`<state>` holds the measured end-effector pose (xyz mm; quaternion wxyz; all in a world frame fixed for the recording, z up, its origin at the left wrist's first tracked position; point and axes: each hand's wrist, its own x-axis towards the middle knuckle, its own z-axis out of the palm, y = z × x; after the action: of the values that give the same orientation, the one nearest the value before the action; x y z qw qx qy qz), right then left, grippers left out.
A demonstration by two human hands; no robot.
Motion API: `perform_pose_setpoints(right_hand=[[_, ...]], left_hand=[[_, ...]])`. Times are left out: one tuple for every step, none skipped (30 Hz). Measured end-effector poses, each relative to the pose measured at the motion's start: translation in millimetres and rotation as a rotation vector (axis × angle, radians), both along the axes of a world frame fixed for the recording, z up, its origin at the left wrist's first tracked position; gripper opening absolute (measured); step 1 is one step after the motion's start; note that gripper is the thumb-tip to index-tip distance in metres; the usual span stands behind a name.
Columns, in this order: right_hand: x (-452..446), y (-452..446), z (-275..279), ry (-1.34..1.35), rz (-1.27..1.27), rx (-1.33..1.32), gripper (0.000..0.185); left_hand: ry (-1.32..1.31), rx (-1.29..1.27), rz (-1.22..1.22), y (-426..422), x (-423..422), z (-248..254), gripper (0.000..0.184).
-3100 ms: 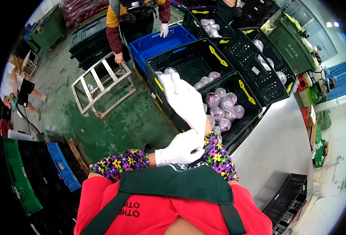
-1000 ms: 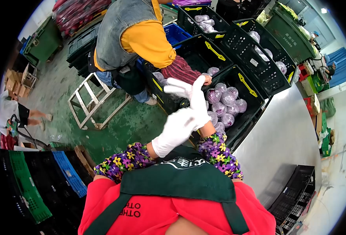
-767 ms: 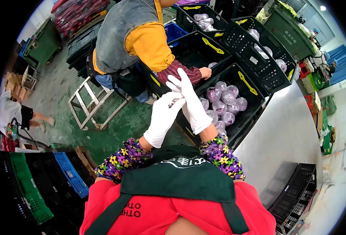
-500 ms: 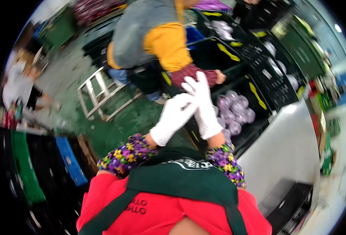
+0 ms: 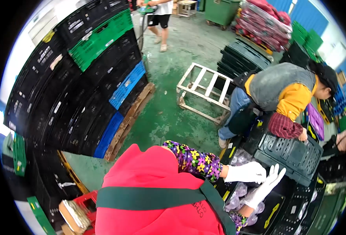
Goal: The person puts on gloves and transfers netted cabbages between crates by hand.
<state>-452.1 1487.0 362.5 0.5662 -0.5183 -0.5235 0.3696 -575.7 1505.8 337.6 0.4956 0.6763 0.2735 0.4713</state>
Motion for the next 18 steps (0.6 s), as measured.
perform_pose_setpoints(right_hand=[[-2.0,0.1,3.2,0.007,0.022,0.019,0.063],[0.1,3.6,0.0,0.004,0.04,0.023,0.063],[1.3,6.6,-3.9,-0.01,0.058,0.027,0.063],[3.1,9.5,-6.5,-0.027,0.07,0.031,0.063],[2.4,12.2,-6.4,0.004,0.074,0.022,0.065],[1.2,13.4,-5.9,-0.002,0.077,0.021,0.065],[-0.1,12.5,-7.8,0.008,0.098,0.04,0.068],[-2.2,11.4,-6.5,0.016,0.117,0.058,0.07],[-7.2,8.7,-2.7,0.03,0.105,0.057,0.072],[-4.1,9.5,-5.1,0.027,0.099,0.055,0.072],[2.9,13.1,-10.7,-0.005,0.089,0.046,0.071],[11.6,16.4,-17.3,-0.037,0.075,0.036,0.069],[27.6,26.1,-36.1,-0.001,0.111,0.083,0.061],[26.0,23.7,-32.2,-0.178,0.08,0.15,0.054],[23.5,22.3,-28.5,-0.35,0.034,0.218,0.048],[26.6,20.9,-26.4,-0.418,0.007,0.201,0.046],[29.6,20.6,-24.2,-0.485,-0.02,0.184,0.043],[19.9,14.5,-15.6,-0.354,0.009,0.102,0.043]], left_hand=[[0.018,0.041,0.041,-0.3,-1.3,1.5,0.018],[0.033,0.08,0.077,-0.7,-1.5,3.6,0.019],[0.031,0.081,0.09,0.0,-2.3,1.3,0.019],[0.05,0.113,0.134,2.4,-0.3,-3.9,0.018],[0.07,0.143,0.176,2.5,-0.3,-2.0,0.018],[0.064,0.141,0.179,2.2,-0.6,-0.1,0.018],[0.09,0.174,0.234,1.1,-0.8,-0.1,0.018],[0.115,0.206,0.286,-0.6,-0.7,2.6,0.019],[0.098,0.19,0.298,-0.4,1.2,-0.1,0.021],[0.095,0.189,0.293,-2.5,1.4,-3.8,0.021],[0.14,0.323,0.24,-5.4,3.0,-8.7,0.02],[0.184,0.457,0.183,-8.6,6.9,-15.5,0.019],[0.208,0.528,0.229,-16.7,19.4,-31.9,0.019],[0.287,0.488,0.169,-24.9,14.7,-21.4,0.011],[0.269,0.484,0.248,-27.7,12.2,-23.2,0.008],[0.238,0.478,0.3,-27.0,15.7,-27.3,0.007],[0.316,0.495,0.377,-25.3,10.8,-19.7,0.009],[0.391,0.513,0.454,-23.0,4.7,-10.6,0.012]])
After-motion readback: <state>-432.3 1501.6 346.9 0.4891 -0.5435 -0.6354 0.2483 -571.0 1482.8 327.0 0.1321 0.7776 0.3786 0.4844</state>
